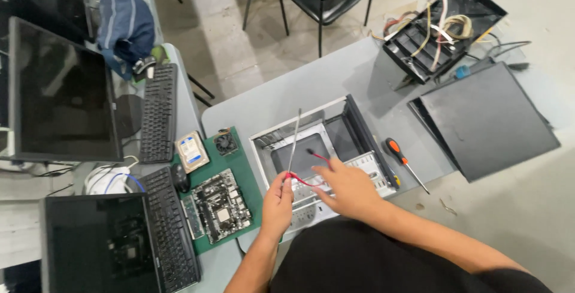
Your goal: Reinstalling a power supply unit into a computer case, including cable management and securing it with screws.
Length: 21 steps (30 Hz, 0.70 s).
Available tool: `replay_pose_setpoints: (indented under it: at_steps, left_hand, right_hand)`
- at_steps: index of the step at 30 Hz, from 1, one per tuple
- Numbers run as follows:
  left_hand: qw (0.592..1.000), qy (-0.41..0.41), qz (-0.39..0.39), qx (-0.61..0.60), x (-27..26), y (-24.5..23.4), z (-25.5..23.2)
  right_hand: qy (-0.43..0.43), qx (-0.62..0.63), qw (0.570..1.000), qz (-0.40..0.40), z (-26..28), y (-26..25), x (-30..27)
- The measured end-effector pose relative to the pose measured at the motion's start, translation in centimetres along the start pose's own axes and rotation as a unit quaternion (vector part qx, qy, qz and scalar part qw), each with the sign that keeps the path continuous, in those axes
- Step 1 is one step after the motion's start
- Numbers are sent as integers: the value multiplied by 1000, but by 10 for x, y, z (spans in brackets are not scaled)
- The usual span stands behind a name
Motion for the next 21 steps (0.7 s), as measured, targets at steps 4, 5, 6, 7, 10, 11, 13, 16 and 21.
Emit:
replay_pose_setpoints:
  at_steps: [4, 5, 6, 7, 10, 11, 13, 16, 21]
  left_hand:
    - [1000, 2, -14, -9, 0, -3, -16]
    - [1000, 0, -21, 5, 3, -5, -18]
    - [999, -10, -33, 16, 0, -9, -16]
    - [999, -20, -42, 12, 3, -13, -20]
    - [995, -50, -54, -72, 8, -13, -21]
    - [993, -35, -41, -109, 10, -9, -24]
    - [988, -25, -34, -147, 11, -8, -27]
    - [983, 4, -29, -182, 13, -14, -37]
    - [993, 61, 28, -96, 10, -8, -46]
  right_hand:
    - [-1, -68, 998, -1, 2, -2, 13]
    - [0, -82, 993, -88, 9, -28, 13]
    - [-4, -93, 982, -166, 19, -49, 7]
    - [-13, -93, 983, -156, 28, -48, 8]
    - [-76, -53, 969, -230, 54, -60, 1]
    - [-131, -74, 962, -228, 68, -57, 2]
    - [-190, -89, 953, -218, 74, -46, 9]
    - [-238, -36, 946, -218, 63, -39, 19]
    - [-236, -143, 937, -212, 58, -47, 11]
Point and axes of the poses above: each hand's wrist, its own x-axis towards the middle knuckle, its own y-axis out of the palm, z = x × y, the point moved 10 cm from there along x, towards the middle knuckle, and after that the axes turned 4 degrees about x, right-handed, at the moved point
